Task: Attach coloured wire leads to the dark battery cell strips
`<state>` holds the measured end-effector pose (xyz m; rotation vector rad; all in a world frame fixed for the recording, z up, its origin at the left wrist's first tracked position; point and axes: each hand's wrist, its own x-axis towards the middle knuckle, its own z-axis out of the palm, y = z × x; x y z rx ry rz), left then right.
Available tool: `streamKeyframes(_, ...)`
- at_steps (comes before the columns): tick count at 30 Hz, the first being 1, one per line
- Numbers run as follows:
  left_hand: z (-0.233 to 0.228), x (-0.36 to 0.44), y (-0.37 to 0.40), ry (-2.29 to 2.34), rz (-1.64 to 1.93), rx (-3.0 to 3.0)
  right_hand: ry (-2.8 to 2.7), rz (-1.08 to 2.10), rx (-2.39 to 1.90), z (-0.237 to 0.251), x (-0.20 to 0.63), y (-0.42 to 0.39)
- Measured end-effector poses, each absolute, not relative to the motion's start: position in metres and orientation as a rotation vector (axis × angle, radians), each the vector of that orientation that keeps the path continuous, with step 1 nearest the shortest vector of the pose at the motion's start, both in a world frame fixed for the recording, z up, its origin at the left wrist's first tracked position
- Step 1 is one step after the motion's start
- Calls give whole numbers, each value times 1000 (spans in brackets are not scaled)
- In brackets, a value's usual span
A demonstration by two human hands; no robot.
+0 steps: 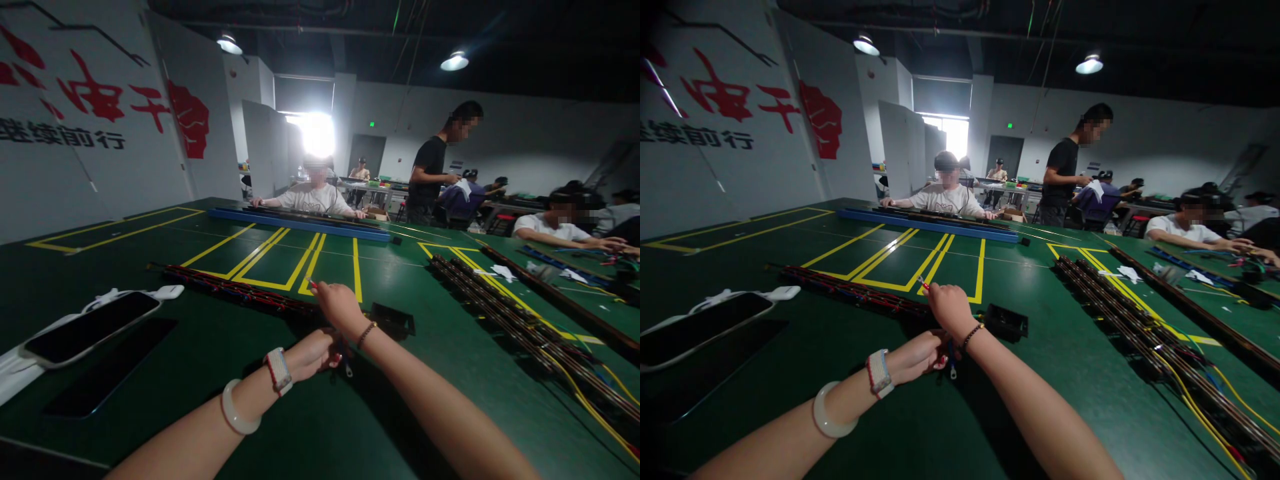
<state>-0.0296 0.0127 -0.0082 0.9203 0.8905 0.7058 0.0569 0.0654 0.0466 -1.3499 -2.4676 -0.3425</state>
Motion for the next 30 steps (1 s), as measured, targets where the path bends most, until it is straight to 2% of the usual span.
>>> streamKeyframes(4,-9,-36,15,932,614,1074,-2333,-216,-1188,30,103,49)
streamKeyframes(11,4,-40,12,990,551,1121,-2259,-319,-1172,24,165,58)
streamKeyframes(16,7,-43,13,995,534,1150,-2272,-389,-1200,15,162,61)
streamKeyframes(23,15,-53,19,1248,343,1546,-2405,-515,-1107,-1,154,54)
streamKeyframes(26,23,-57,17,1365,241,1770,-2387,-505,-1085,-2,156,56)
streamKeyframes(30,27,-51,9,1539,357,2254,-2204,-363,-1019,4,155,46)
